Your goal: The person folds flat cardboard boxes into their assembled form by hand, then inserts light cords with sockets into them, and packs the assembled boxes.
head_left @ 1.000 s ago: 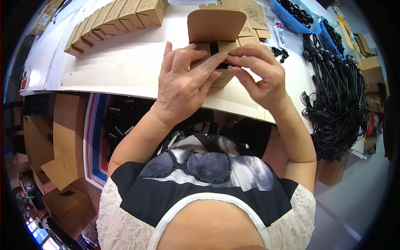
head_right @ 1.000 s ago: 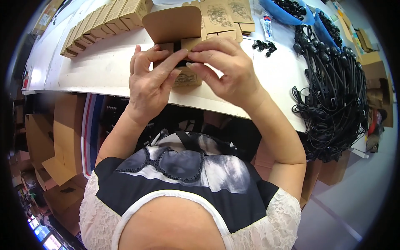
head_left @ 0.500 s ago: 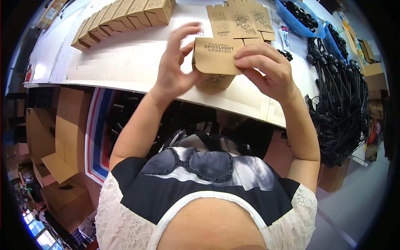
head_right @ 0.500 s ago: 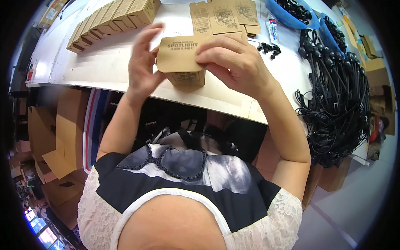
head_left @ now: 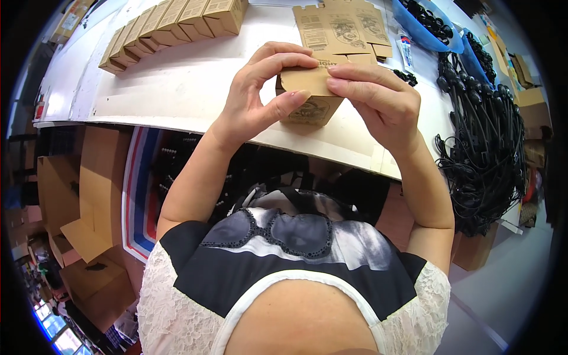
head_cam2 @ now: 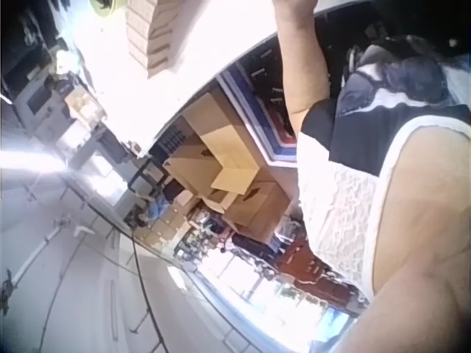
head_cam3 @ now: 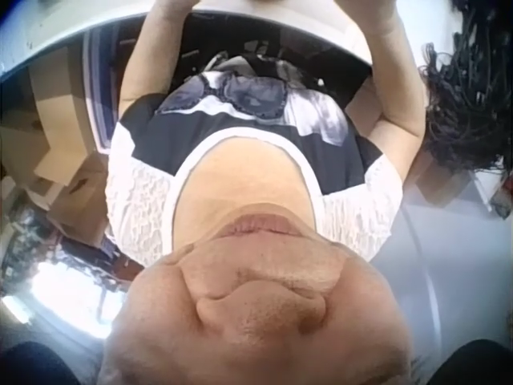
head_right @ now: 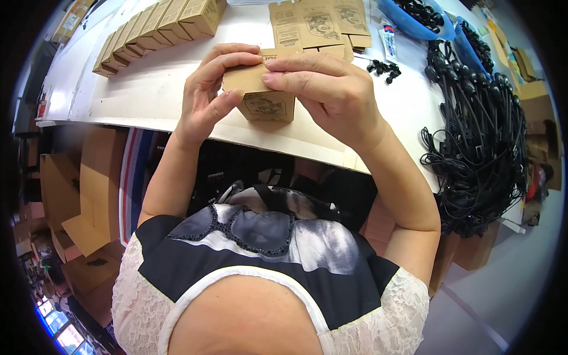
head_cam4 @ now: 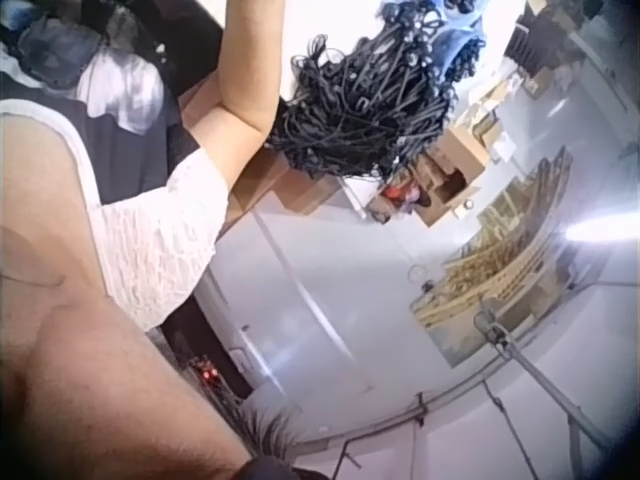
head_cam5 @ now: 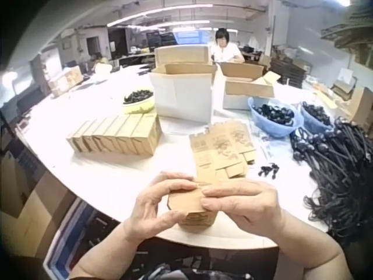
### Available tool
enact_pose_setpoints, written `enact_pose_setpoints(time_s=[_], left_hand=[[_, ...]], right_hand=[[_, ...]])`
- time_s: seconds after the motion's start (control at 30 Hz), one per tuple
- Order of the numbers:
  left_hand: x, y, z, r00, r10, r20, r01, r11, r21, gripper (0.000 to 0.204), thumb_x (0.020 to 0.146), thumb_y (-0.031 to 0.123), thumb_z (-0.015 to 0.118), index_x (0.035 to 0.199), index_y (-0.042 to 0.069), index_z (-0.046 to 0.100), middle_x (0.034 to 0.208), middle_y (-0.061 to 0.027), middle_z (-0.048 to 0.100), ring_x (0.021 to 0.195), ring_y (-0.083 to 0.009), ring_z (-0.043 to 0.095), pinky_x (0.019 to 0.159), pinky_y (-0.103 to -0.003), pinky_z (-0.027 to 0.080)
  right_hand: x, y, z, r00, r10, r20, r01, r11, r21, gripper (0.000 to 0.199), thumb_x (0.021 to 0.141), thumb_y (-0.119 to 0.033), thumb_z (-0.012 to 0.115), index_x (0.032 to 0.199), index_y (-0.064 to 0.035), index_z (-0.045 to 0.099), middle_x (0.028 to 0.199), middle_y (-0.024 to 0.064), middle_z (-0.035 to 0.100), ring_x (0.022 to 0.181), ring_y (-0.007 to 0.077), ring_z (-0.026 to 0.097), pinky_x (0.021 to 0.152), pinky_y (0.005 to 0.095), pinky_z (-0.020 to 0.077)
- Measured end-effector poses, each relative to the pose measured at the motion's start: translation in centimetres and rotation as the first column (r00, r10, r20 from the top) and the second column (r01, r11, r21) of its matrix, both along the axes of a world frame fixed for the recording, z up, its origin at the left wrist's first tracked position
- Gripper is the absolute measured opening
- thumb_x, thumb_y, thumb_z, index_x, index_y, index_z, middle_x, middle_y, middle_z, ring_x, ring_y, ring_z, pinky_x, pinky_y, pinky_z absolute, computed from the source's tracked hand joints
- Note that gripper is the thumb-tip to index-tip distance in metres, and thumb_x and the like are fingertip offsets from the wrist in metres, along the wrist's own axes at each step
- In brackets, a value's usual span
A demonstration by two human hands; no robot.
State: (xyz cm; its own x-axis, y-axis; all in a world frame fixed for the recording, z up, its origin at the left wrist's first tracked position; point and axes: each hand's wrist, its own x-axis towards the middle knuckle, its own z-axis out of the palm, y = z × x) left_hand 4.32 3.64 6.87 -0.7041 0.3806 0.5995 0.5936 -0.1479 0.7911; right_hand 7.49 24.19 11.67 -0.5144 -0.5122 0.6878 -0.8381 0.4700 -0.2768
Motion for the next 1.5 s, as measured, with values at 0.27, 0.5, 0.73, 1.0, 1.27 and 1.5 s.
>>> enact_pose_setpoints(time_s=[0.27, 0.5, 0.73, 1.0, 1.27, 1.5], left_hand=[[0.2, 0.0, 0.2, 1.0, 0.021, -0.002, -0.021, 1.0, -0.017, 0.038, 0.075, 0.021, 0.065, 0.106, 0.001, 0.058, 0.111, -0.013, 0.054, 0.105, -0.0235, 0.051, 0.091, -0.033, 0.04], [0.3, -0.1, 0.2, 0.998, -0.018, -0.054, 0.017, 1.0, -0.01, 0.038, 0.076, 0.02, 0.065, 0.107, 0.0, 0.057, 0.11, -0.0127, 0.054, 0.105, -0.024, 0.051, 0.092, -0.033, 0.04], [0.1, -0.5, 0.2, 1.0, 0.011, -0.022, -0.012, 0.999, -0.051, 0.033, 0.078, 0.011, 0.062, 0.108, 0.001, 0.057, 0.115, -0.012, 0.049, 0.108, -0.0224, 0.049, 0.091, -0.032, 0.042], [-0.4, -0.5, -1.7, 0.997, -0.071, -0.033, 0.072, 0.996, 0.05, 0.053, 0.069, -0.003, 0.069, 0.117, 0.007, 0.047, 0.119, -0.0059, 0.044, 0.115, -0.0202, 0.046, 0.102, -0.036, 0.04], [-0.3, -0.4, -1.9, 0.996, -0.087, -0.018, 0.088, 0.994, 0.059, 0.061, 0.068, -0.002, 0.071, 0.121, 0.009, 0.043, 0.119, -0.0045, 0.046, 0.115, -0.0192, 0.046, 0.101, -0.036, 0.039], [-0.4, -0.2, -2.2, 0.994, -0.088, -0.07, 0.096, 0.989, 0.112, 0.06, 0.066, -0.001, 0.072, 0.12, 0.01, 0.047, 0.119, -0.0061, 0.048, 0.113, -0.02, 0.048, 0.098, -0.036, 0.042]], right_hand=[[-0.4, 0.2, 0.0, 0.998, -0.039, 0.04, 0.04, 0.999, -0.027, 0.03, 0.069, 0.005, 0.064, 0.094, -0.0108, 0.068, 0.096, 0.0079, 0.065, 0.081, 0.0214, 0.064, 0.067, 0.0272, 0.0531], [-0.5, 0.3, 0.1, 0.99, -0.014, -0.138, 0.026, 0.996, 0.083, 0.034, 0.067, 0.006, 0.063, 0.097, -0.0098, 0.067, 0.095, 0.0081, 0.065, 0.08, 0.0229, 0.064, 0.067, 0.0289, 0.0525], [-0.7, -0.5, 0.2, 0.997, -0.077, 0.031, 0.078, 0.996, -0.049, 0.022, 0.072, 0.001, 0.066, 0.092, -0.0083, 0.068, 0.091, 0.0079, 0.065, 0.08, 0.0193, 0.064, 0.066, 0.0264, 0.0523], [-1.5, -0.3, -0.4, 0.995, -0.067, 0.077, 0.074, 0.993, -0.093, 0.015, 0.071, -0.003, 0.069, 0.086, -0.0067, 0.068, 0.085, 0.0069, 0.066, 0.075, 0.0177, 0.064, 0.064, 0.0252, 0.0519], [-1.4, -0.4, -0.3, 0.989, -0.142, 0.037, 0.146, 0.98, -0.137, 0.016, 0.07, -0.005, 0.07, 0.085, -0.0074, 0.068, 0.085, 0.0066, 0.066, 0.074, 0.0184, 0.064, 0.064, 0.0257, 0.0518], [-1.5, -0.2, -0.9, 0.994, -0.105, 0.012, 0.105, 0.99, -0.098, 0.015, 0.07, -0.005, 0.069, 0.085, -0.0084, 0.069, 0.085, 0.0063, 0.066, 0.078, 0.0192, 0.064, 0.066, 0.0269, 0.0517]])
